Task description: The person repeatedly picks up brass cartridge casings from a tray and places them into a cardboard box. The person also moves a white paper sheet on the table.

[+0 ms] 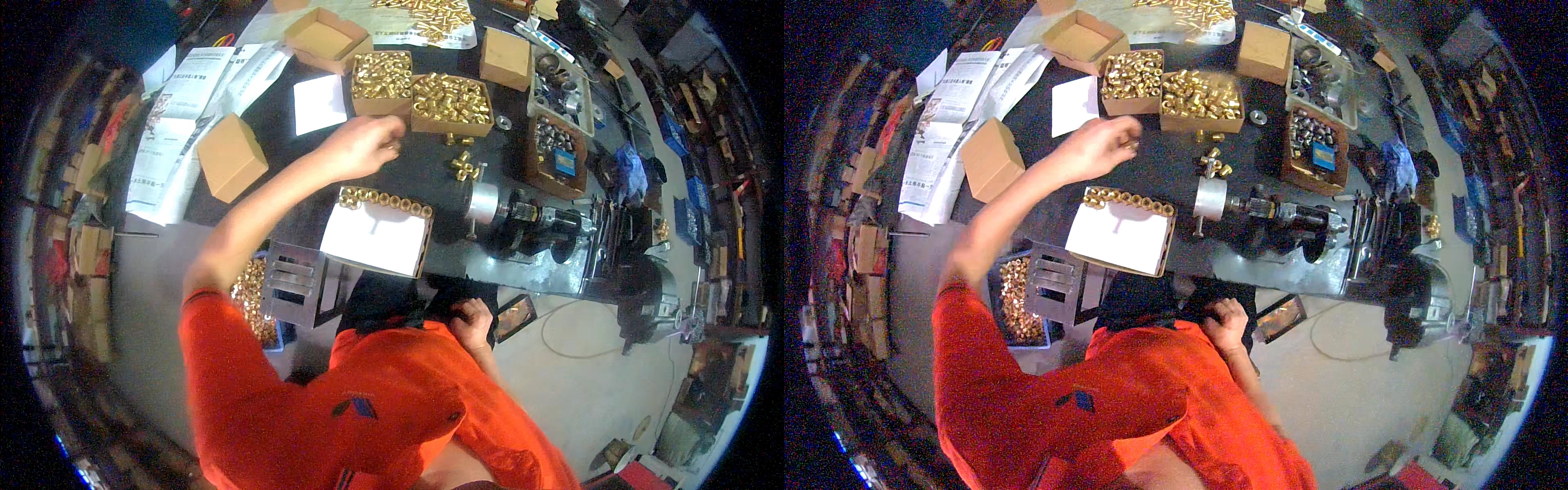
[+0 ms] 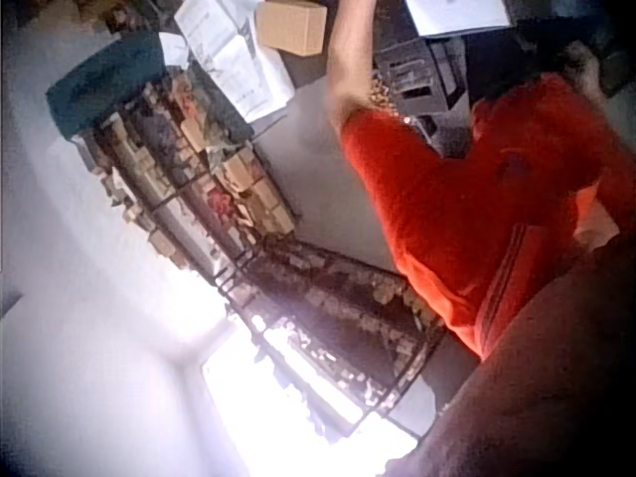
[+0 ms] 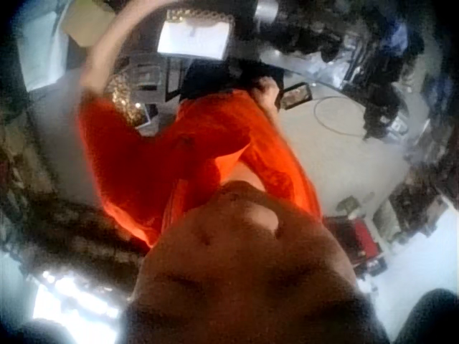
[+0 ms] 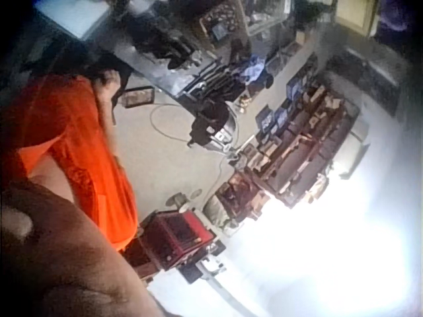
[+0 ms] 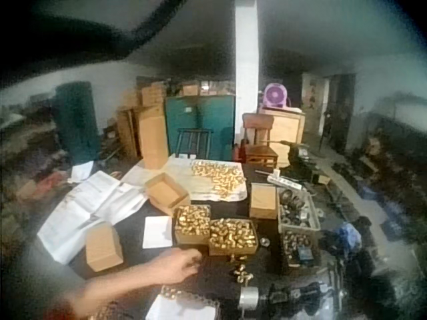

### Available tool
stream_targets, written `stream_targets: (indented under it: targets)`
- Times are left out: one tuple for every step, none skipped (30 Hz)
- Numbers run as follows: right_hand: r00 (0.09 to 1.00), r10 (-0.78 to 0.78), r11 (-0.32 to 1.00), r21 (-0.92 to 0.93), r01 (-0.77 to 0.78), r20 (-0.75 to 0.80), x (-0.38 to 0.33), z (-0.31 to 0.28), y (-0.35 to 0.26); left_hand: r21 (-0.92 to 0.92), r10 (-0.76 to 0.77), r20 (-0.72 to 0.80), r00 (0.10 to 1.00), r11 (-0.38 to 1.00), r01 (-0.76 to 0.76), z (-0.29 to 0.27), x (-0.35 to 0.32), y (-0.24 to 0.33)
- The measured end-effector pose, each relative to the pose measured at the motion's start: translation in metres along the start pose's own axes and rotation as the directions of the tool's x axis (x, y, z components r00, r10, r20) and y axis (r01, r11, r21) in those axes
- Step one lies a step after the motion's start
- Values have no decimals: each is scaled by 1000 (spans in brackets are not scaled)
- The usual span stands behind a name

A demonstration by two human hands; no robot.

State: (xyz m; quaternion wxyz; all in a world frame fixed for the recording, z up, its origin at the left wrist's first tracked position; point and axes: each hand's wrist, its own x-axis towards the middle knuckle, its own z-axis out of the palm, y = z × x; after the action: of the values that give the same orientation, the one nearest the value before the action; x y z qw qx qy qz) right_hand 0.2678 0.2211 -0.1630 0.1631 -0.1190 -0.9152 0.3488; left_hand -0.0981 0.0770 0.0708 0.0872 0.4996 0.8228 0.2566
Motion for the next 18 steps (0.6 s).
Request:
stream_targets:
  targets:
    - [1000, 4, 1000, -15, -5, -8, -1, 0, 1, -65, -57, 8, 998, 996, 57, -8, -13, 1]
    - [1000, -6, 1000, -15, 6, -11, -2, 1, 3, -92, -119, 31, 992, 988, 122, -15, -28, 5]
    - [1000, -15, 1000, -16, 15, -15, -2, 2, 4, -117, -178, 57, 982, 976, 184, -21, -41, 11]
    - [999, -29, 999, -19, 28, -15, -1, 2, 4, -145, -238, 80, 968, 958, 248, -22, -56, 15]
    - [999, -34, 999, -14, 34, -19, 0, 3, 4, -127, -246, 99, 964, 958, 258, -19, -69, 19]
    - [999, -37, 999, -9, 37, -25, 1, 3, 3, -109, -252, 120, 960, 958, 265, -13, -80, 21]
    - [999, -47, 999, 1, 47, -26, 2, 3, 2, -58, -120, 24, 993, 991, 121, 1, -94, 16]
    - [999, -38, 999, -4, 38, -17, 1, 3, 3, 65, -65, -1, 998, 996, 65, 13, -101, 18]
    - [1000, -29, 1000, -10, 29, -8, 0, 4, 5, 127, -60, 15, 998, 990, 58, 24, -107, 19]
    - [1000, -20, 1000, -17, 20, 3, -1, 3, 7, 185, -58, 30, 998, 981, 51, 34, -111, 20]
    - [1000, -17, 1000, -18, 17, 4, -2, 3, 6, 216, -57, 36, 998, 975, 48, 43, -113, 20]
    - [1000, -13, 1000, -20, 13, 5, -2, 2, 6, 246, -57, 42, 997, 968, 45, 51, -114, 20]
    - [1000, -9, 1000, -22, 9, 5, -2, 2, 6, 277, -56, 48, 997, 960, 41, 55, -114, 21]
    - [1000, -11, 1000, -23, 11, 4, -2, 1, 6, 285, -76, 41, 996, 956, 61, 56, -115, 23]
    - [1000, -12, 1000, -24, 12, 3, -2, 1, 6, 294, -96, 35, 995, 952, 81, 57, -115, 24]
    - [1000, -13, 1000, -21, 13, 2, -2, 1, 6, 305, -118, 30, 993, 947, 104, 58, -115, 25]
    - [1000, -18, 1000, -15, 18, 5, -2, 0, 5, 311, -117, 18, 993, 944, 106, 59, -116, 25]
    - [1000, -22, 1000, -9, 22, 7, -1, -1, 4, 317, -116, 5, 993, 942, 109, 61, -117, 23]
